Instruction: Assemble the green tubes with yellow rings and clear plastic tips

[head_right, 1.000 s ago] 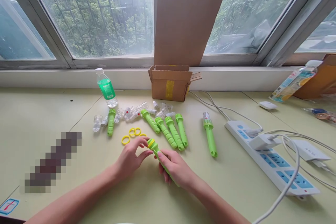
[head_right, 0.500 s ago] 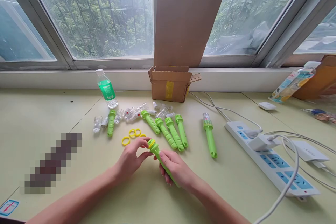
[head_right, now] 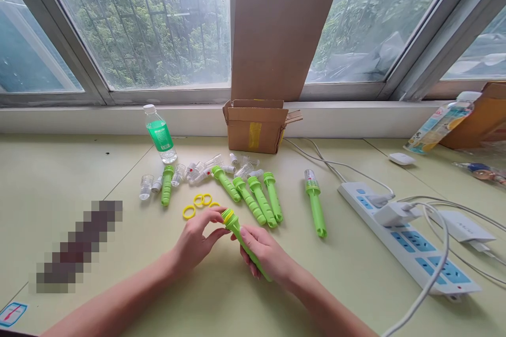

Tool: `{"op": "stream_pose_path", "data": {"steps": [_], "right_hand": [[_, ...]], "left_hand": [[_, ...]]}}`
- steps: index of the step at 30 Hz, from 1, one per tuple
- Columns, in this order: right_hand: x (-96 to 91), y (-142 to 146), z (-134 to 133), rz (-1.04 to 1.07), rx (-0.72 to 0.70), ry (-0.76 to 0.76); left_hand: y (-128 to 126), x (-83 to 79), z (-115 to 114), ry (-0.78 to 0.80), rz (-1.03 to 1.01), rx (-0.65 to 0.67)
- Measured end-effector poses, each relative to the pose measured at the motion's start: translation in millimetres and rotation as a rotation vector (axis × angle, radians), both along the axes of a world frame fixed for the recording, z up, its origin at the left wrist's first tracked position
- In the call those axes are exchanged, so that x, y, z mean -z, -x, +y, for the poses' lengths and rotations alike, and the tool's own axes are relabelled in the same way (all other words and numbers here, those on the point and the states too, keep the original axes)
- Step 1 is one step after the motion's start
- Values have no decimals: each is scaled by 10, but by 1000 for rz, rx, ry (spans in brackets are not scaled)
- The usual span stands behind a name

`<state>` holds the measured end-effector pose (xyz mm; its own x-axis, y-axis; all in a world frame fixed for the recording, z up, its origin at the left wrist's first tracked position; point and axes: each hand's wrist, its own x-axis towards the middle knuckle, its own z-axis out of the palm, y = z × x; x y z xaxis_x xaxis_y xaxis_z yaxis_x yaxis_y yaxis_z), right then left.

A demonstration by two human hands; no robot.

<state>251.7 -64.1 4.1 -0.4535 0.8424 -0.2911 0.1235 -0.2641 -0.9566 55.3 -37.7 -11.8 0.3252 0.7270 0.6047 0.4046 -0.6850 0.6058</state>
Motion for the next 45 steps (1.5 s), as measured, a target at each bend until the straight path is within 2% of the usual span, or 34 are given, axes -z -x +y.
{"op": "stream_pose_path", "data": {"steps": [7,12,17,22,32,45], "right_hand": [[-42,-9,-14,49,-24,26],[-69,-8,-14,35,-26,38],[-69,1,-10,-23,-41,-44],[-33,13,-27,-82,13,-49],[-26,38,-15,7,90,-109],[-60,25,8,59,-14,-98]], "left_hand": [[1,-2,-1,8,10,16],[0,-19,-8,-47,-19,12],[-13,-36,-23,-79,-31,18],[-23,-39,-37,-99,-33,3],[-13,-12,-11,-87,2,5],[13,-8,0,-98,5,11]]}}
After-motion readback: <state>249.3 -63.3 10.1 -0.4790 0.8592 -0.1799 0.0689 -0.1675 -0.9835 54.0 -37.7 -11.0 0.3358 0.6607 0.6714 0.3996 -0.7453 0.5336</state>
